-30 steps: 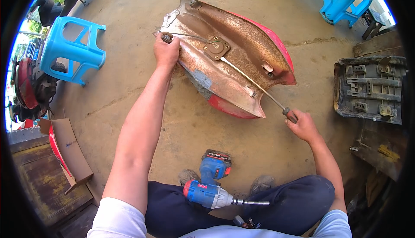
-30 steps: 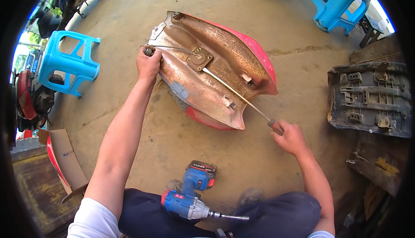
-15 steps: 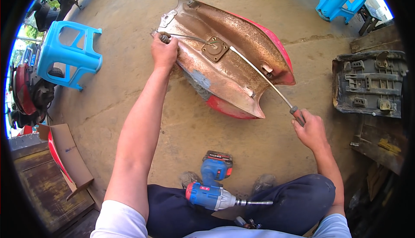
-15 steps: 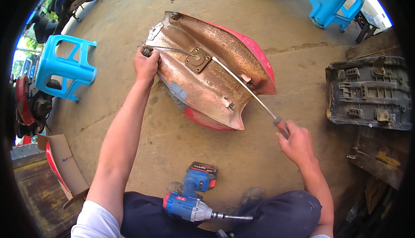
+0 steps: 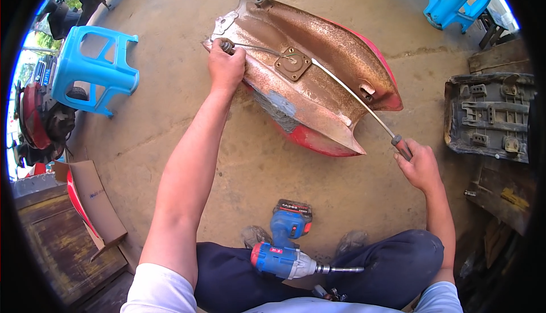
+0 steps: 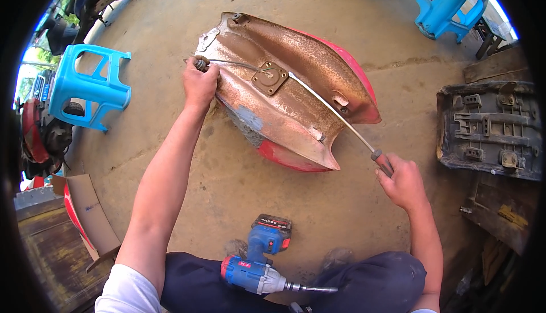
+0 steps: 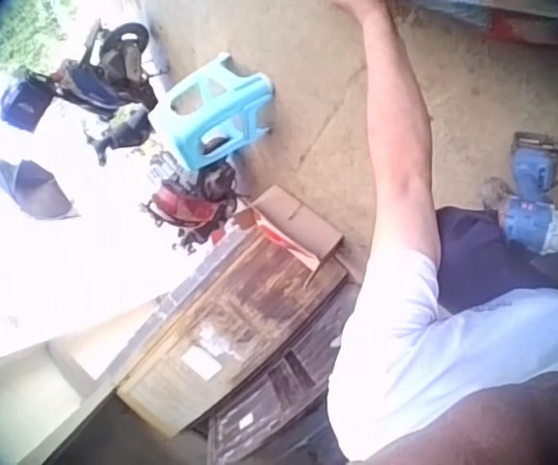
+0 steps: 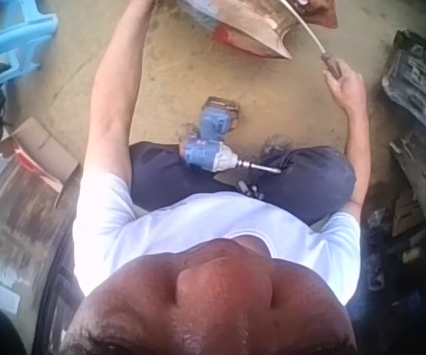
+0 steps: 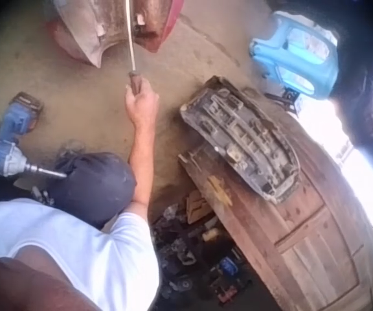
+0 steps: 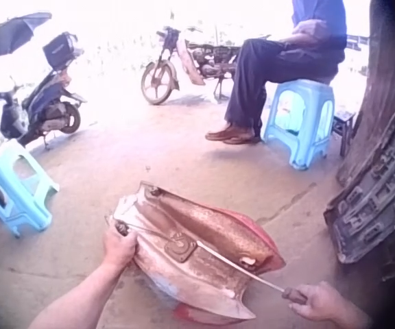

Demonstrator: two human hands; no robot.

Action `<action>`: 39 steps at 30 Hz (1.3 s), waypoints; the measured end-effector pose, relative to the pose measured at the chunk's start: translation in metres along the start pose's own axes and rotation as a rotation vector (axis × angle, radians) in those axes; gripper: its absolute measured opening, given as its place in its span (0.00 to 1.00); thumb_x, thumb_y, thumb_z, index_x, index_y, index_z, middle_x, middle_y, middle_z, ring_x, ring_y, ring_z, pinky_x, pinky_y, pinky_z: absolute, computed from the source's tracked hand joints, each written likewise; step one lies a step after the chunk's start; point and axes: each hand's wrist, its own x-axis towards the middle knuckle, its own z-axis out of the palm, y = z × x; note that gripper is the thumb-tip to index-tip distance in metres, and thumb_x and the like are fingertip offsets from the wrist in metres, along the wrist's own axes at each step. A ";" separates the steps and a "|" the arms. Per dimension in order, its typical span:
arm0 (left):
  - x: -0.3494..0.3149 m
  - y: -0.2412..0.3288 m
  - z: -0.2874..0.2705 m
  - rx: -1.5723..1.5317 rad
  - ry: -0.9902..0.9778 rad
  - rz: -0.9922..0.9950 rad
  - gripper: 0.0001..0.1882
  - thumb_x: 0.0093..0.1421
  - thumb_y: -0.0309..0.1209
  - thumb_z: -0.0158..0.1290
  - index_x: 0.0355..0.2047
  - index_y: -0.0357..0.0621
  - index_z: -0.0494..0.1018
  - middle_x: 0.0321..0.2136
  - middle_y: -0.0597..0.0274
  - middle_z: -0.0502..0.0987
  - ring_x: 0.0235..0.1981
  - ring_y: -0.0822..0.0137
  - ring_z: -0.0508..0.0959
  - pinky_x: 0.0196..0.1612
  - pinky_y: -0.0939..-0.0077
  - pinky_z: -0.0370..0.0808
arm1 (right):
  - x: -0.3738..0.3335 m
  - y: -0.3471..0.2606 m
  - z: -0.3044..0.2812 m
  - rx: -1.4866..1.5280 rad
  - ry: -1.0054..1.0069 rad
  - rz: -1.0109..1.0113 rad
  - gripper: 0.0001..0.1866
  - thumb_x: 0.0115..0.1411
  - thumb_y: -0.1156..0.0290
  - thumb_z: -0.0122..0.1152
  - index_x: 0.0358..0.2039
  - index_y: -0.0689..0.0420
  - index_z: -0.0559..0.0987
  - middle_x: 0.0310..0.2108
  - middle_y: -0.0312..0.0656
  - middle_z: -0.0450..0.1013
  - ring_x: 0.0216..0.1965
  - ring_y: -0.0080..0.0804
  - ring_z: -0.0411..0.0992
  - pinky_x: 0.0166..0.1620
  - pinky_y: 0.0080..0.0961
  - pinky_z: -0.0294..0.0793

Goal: Disassembling and inspecting a motorcycle fuel tank using tools.

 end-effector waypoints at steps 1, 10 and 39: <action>0.001 0.008 0.002 0.057 0.024 0.003 0.17 0.54 0.33 0.61 0.42 0.37 0.76 0.31 0.50 0.83 0.33 0.56 0.84 0.41 0.61 0.79 | 0.002 0.006 -0.001 -0.004 0.011 0.005 0.14 0.56 0.66 0.69 0.37 0.62 0.80 0.27 0.58 0.74 0.29 0.60 0.75 0.33 0.46 0.72; -0.006 -0.003 -0.012 0.066 0.009 -0.057 0.17 0.54 0.32 0.61 0.43 0.36 0.75 0.32 0.49 0.83 0.35 0.55 0.84 0.43 0.61 0.79 | -0.001 -0.018 -0.028 -0.190 -0.028 -0.088 0.13 0.56 0.66 0.67 0.37 0.62 0.81 0.26 0.57 0.76 0.31 0.60 0.76 0.36 0.46 0.74; 0.003 -0.003 -0.001 0.099 -0.005 0.038 0.18 0.52 0.35 0.61 0.41 0.36 0.76 0.33 0.46 0.83 0.36 0.49 0.84 0.46 0.60 0.79 | -0.010 0.045 0.026 0.231 -0.037 -0.120 0.17 0.56 0.61 0.68 0.34 0.64 0.79 0.29 0.58 0.77 0.31 0.54 0.76 0.36 0.43 0.74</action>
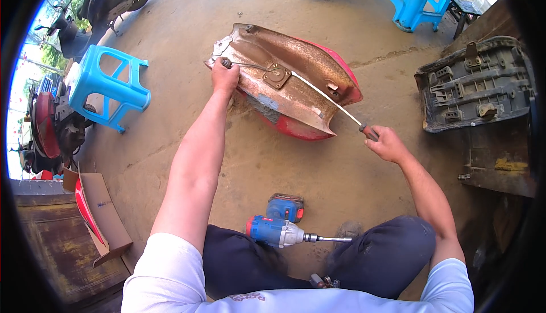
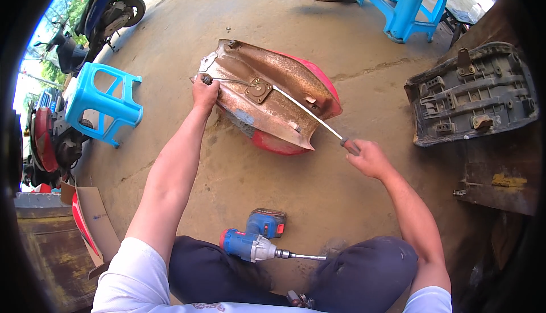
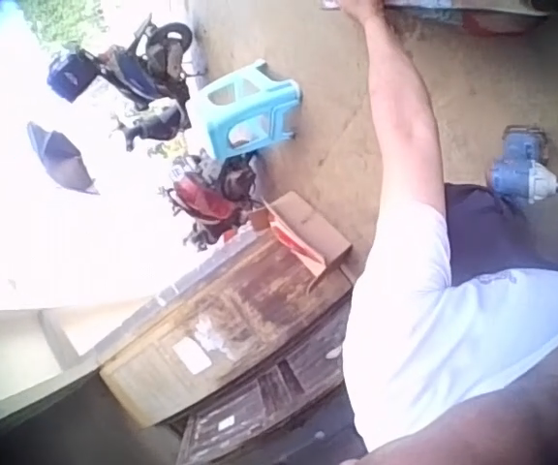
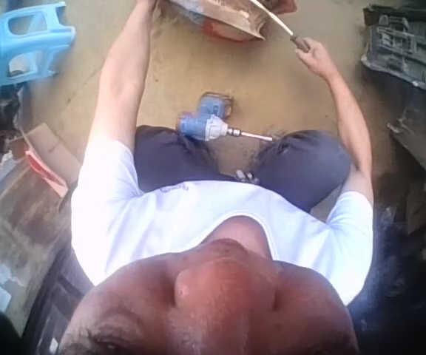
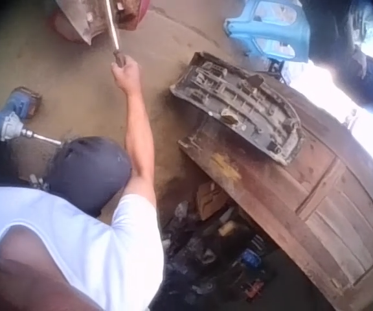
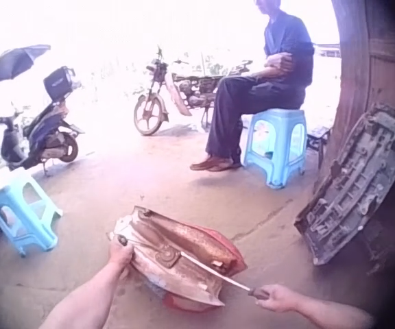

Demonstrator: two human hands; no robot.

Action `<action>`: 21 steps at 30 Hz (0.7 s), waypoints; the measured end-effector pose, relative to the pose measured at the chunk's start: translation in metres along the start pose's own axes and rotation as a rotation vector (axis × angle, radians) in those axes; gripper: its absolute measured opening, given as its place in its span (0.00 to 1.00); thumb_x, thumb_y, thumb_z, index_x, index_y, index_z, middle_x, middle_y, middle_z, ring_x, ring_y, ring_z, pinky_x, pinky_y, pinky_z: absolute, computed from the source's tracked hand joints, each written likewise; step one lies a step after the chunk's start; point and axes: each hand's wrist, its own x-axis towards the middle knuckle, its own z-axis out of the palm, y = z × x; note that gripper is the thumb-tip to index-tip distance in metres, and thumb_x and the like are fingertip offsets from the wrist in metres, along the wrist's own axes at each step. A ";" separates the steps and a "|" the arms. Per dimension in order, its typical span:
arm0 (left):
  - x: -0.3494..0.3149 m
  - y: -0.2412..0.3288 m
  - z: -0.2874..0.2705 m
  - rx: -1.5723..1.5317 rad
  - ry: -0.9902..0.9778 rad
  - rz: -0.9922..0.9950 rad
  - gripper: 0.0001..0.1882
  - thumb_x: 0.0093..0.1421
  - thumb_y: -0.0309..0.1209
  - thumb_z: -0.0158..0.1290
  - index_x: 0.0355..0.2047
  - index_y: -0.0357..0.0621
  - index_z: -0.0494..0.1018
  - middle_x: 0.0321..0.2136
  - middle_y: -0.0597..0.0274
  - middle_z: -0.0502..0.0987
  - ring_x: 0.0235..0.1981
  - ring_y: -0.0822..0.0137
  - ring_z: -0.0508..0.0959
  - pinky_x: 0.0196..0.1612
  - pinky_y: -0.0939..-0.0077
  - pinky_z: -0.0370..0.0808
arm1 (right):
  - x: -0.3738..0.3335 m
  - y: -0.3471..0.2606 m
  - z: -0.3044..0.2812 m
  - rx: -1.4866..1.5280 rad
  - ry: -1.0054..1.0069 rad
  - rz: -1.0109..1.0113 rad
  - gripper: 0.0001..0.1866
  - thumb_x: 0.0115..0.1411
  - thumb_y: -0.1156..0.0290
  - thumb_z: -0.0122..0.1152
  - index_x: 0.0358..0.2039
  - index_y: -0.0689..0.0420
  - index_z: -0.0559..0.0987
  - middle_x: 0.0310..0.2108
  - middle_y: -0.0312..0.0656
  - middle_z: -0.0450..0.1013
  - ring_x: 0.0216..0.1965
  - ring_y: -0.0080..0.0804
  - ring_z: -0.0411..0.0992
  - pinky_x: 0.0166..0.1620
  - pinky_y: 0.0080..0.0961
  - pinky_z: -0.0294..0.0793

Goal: Disassembling and inspecting a motorcycle fuel tank using tools.

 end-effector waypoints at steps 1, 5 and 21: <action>-0.002 -0.003 -0.004 -0.020 -0.045 -0.037 0.19 0.52 0.35 0.61 0.42 0.37 0.76 0.33 0.47 0.83 0.36 0.50 0.83 0.46 0.61 0.79 | 0.000 -0.011 -0.006 -0.006 0.015 0.002 0.17 0.56 0.61 0.68 0.34 0.64 0.79 0.29 0.58 0.77 0.31 0.54 0.76 0.36 0.43 0.74; -0.008 -0.027 -0.011 -0.099 -0.060 -0.111 0.19 0.52 0.33 0.62 0.42 0.35 0.76 0.33 0.50 0.83 0.35 0.57 0.83 0.44 0.64 0.79 | -0.012 -0.039 -0.020 -0.119 0.043 0.073 0.17 0.56 0.62 0.69 0.36 0.63 0.80 0.27 0.56 0.76 0.30 0.54 0.75 0.35 0.43 0.73; 0.002 0.001 -0.007 -0.118 -0.092 -0.114 0.15 0.53 0.29 0.61 0.40 0.34 0.76 0.31 0.57 0.81 0.31 0.67 0.79 0.37 0.69 0.77 | -0.022 -0.060 -0.015 -0.059 0.055 0.142 0.16 0.55 0.65 0.68 0.44 0.57 0.84 0.26 0.58 0.75 0.30 0.59 0.74 0.35 0.44 0.73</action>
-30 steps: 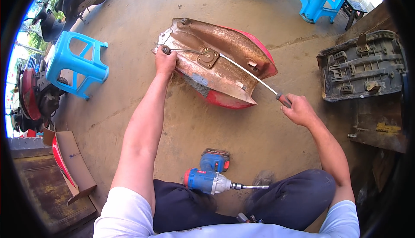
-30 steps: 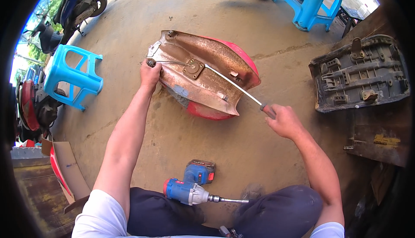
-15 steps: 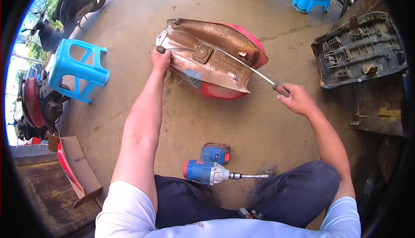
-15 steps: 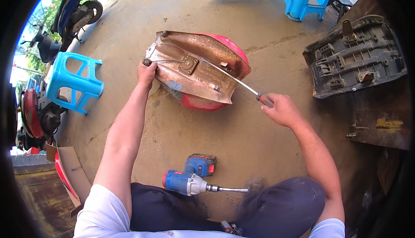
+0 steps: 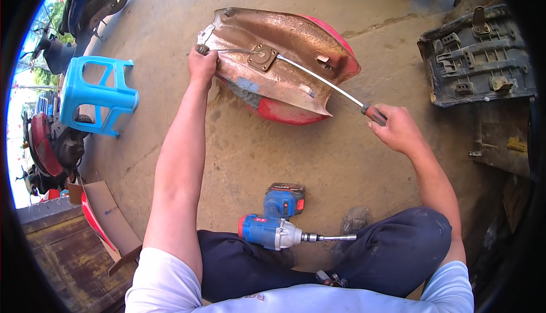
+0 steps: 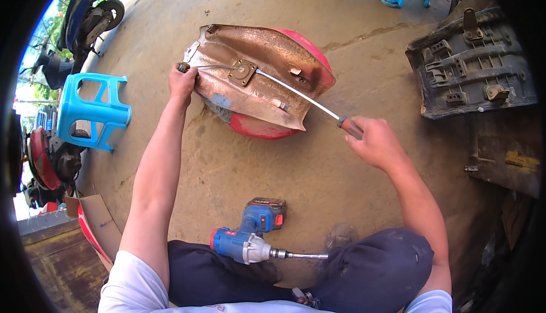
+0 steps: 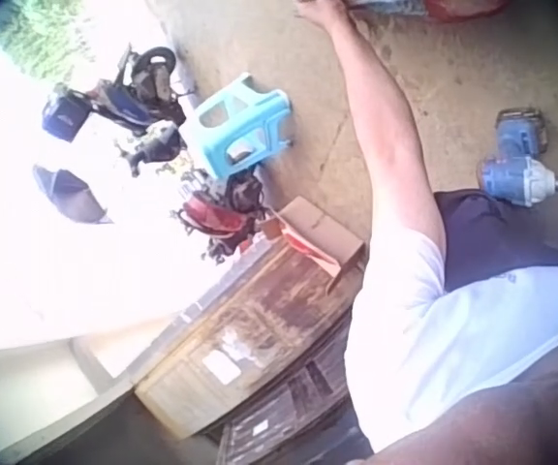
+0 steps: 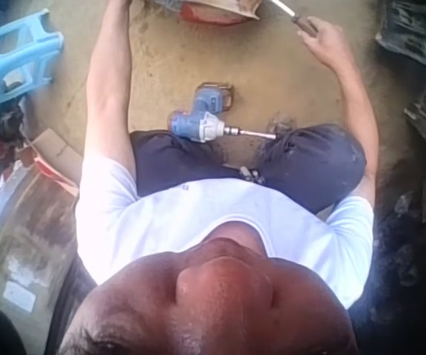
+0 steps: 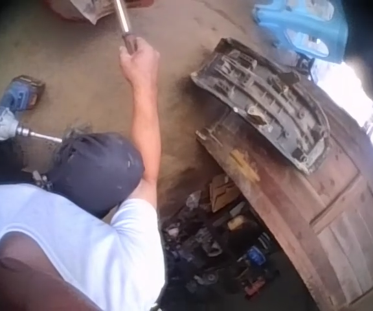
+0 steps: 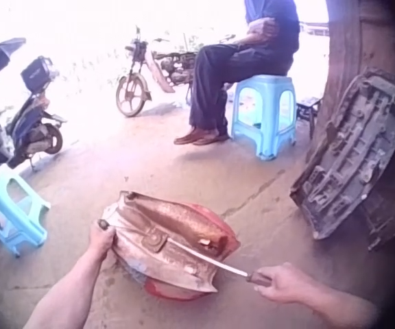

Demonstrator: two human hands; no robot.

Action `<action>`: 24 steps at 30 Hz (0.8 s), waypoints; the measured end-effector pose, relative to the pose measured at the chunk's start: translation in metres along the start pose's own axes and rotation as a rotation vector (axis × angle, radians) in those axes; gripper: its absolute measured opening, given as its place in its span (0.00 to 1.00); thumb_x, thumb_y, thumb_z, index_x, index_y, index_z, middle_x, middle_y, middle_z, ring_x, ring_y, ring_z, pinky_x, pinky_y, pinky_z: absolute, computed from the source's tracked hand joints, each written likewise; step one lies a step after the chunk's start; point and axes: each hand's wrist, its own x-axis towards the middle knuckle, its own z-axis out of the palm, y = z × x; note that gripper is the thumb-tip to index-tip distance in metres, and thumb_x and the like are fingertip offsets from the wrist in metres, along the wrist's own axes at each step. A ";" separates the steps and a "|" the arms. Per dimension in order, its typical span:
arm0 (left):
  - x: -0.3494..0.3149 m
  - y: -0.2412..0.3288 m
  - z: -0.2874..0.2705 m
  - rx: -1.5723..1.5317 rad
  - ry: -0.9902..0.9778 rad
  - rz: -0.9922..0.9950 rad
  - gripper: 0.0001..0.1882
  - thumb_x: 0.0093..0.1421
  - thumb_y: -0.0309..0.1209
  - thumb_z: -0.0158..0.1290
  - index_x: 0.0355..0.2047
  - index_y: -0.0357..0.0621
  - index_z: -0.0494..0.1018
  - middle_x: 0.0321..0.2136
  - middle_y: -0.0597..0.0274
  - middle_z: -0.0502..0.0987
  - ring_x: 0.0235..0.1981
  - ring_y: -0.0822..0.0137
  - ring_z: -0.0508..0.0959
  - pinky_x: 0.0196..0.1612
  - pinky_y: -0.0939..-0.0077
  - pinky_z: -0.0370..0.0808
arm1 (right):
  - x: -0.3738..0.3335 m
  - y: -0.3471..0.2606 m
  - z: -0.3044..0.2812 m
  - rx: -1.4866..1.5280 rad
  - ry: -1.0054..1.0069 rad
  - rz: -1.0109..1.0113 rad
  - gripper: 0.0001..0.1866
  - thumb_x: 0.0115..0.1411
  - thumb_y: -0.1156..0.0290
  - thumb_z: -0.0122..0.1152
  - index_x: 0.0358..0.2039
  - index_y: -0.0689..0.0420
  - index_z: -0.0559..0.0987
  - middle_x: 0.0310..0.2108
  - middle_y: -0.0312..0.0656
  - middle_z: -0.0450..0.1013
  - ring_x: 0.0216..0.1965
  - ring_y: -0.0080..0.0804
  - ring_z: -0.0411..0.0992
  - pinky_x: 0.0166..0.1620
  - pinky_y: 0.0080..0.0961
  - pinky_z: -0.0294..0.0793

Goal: Disassembling and inspecting a motorcycle fuel tank using tools.

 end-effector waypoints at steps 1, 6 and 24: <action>0.001 0.001 0.000 0.009 0.008 0.011 0.15 0.53 0.29 0.61 0.40 0.34 0.76 0.31 0.57 0.81 0.32 0.67 0.79 0.38 0.69 0.77 | 0.002 0.000 0.002 0.001 -0.007 0.000 0.16 0.55 0.65 0.68 0.44 0.57 0.84 0.26 0.58 0.75 0.30 0.59 0.74 0.35 0.44 0.73; 0.010 -0.010 0.002 -0.011 -0.027 -0.013 0.16 0.53 0.29 0.61 0.40 0.33 0.76 0.31 0.55 0.81 0.32 0.66 0.80 0.38 0.69 0.77 | 0.001 0.005 0.014 0.033 0.002 0.021 0.15 0.56 0.66 0.68 0.41 0.58 0.84 0.25 0.58 0.74 0.30 0.60 0.74 0.34 0.44 0.72; 0.001 -0.006 -0.012 -0.044 -0.031 -0.018 0.16 0.56 0.29 0.62 0.42 0.33 0.74 0.31 0.61 0.80 0.30 0.72 0.77 0.35 0.74 0.76 | 0.015 0.050 0.094 0.035 0.098 -0.113 0.14 0.59 0.67 0.69 0.42 0.58 0.79 0.34 0.56 0.80 0.38 0.60 0.78 0.38 0.49 0.77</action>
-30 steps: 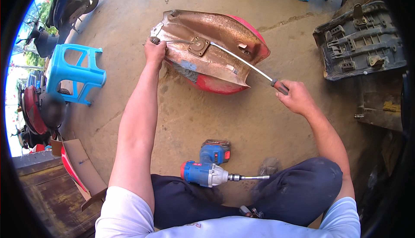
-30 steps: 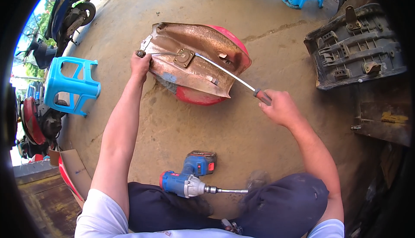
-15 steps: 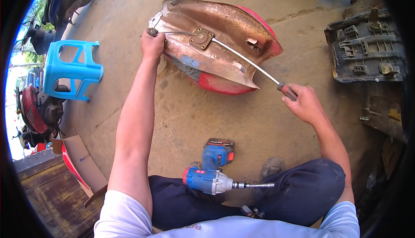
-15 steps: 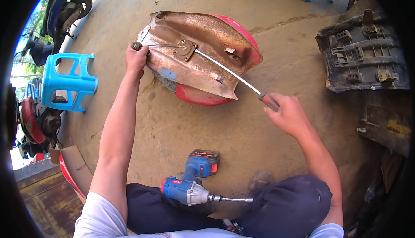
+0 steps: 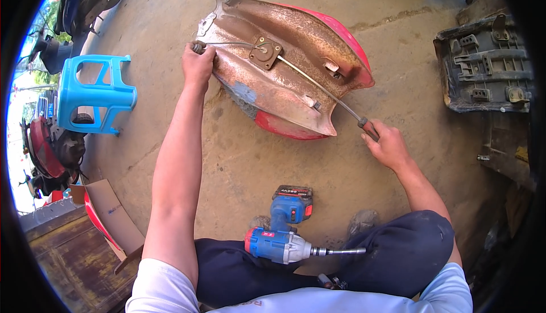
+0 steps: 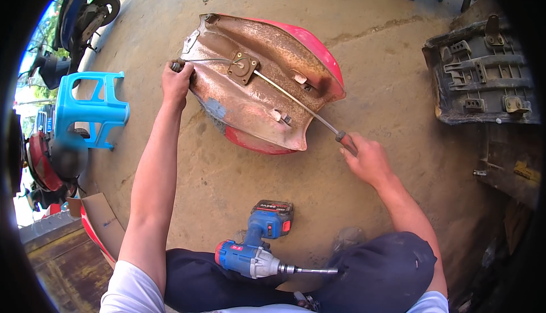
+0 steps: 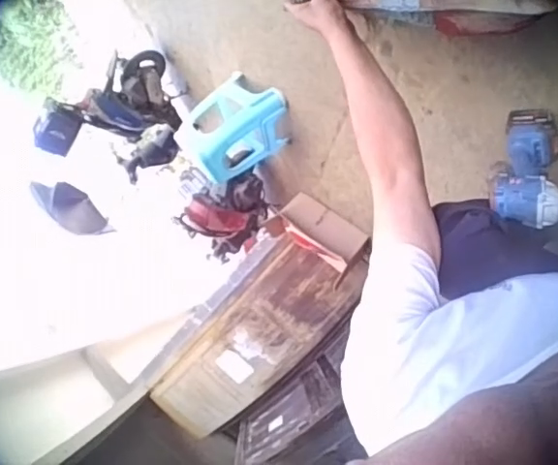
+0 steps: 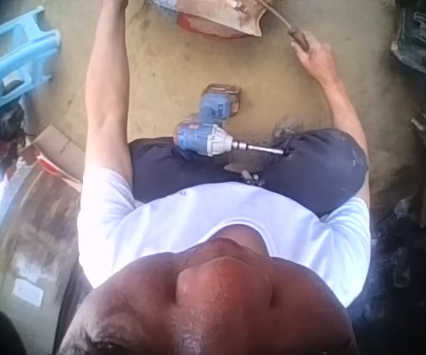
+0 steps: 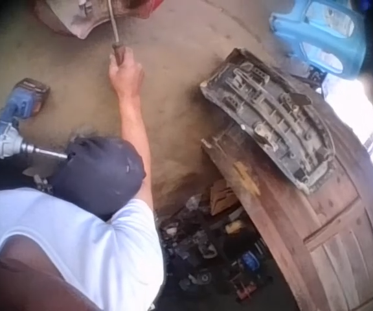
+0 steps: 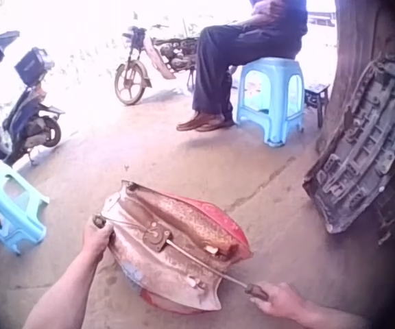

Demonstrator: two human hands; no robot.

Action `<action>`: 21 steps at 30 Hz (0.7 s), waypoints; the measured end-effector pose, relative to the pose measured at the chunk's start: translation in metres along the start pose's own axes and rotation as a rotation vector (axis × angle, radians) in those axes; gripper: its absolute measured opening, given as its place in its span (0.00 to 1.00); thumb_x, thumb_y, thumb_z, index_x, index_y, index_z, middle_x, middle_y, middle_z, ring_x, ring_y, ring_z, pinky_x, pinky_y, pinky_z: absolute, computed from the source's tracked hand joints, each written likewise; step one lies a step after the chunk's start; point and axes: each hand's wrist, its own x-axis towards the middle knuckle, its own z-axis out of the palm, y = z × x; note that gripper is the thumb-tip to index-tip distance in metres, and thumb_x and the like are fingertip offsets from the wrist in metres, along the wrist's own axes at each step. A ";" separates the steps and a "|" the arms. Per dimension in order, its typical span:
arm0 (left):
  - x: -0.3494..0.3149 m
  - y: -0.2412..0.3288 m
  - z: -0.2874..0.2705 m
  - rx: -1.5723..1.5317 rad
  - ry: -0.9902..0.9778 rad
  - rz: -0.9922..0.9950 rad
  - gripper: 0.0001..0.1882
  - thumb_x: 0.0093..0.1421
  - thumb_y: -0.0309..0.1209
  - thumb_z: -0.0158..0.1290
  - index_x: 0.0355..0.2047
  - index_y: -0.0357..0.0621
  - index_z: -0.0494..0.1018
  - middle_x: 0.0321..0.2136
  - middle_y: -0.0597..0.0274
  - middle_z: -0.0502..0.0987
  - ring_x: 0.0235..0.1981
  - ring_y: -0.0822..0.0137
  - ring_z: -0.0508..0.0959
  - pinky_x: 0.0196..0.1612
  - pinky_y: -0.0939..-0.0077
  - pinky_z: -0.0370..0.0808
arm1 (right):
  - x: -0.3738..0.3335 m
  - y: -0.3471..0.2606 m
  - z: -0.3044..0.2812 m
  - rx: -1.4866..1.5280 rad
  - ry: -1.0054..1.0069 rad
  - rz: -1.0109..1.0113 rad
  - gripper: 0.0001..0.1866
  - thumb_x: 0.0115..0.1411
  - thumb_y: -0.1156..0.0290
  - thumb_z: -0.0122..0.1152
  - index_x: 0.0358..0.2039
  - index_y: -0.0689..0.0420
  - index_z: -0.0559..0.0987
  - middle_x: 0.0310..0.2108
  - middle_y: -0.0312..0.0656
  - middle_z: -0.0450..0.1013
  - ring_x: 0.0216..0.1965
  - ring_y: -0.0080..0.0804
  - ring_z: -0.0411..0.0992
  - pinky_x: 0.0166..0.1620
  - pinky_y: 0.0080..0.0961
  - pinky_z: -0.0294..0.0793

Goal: Disassembling and inspecting a motorcycle fuel tank using tools.

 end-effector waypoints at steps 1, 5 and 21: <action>0.000 0.001 -0.001 0.001 0.006 0.001 0.16 0.56 0.29 0.62 0.42 0.33 0.74 0.31 0.61 0.80 0.30 0.72 0.77 0.35 0.74 0.76 | 0.000 -0.003 -0.001 0.000 -0.006 0.000 0.13 0.59 0.67 0.69 0.42 0.58 0.79 0.35 0.56 0.80 0.38 0.60 0.78 0.38 0.49 0.77; 0.003 0.020 0.001 0.243 -0.007 0.122 0.26 0.57 0.34 0.65 0.52 0.32 0.72 0.38 0.52 0.82 0.38 0.64 0.82 0.43 0.68 0.79 | -0.011 0.007 -0.005 0.004 0.015 -0.043 0.14 0.58 0.68 0.70 0.42 0.58 0.80 0.36 0.56 0.80 0.39 0.59 0.78 0.38 0.48 0.77; -0.025 0.099 0.099 1.254 -0.736 0.360 0.41 0.47 0.60 0.67 0.46 0.33 0.80 0.46 0.41 0.82 0.52 0.45 0.81 0.58 0.57 0.76 | -0.031 0.009 0.007 0.182 0.050 0.074 0.18 0.57 0.63 0.72 0.46 0.56 0.83 0.34 0.55 0.80 0.36 0.60 0.78 0.37 0.45 0.78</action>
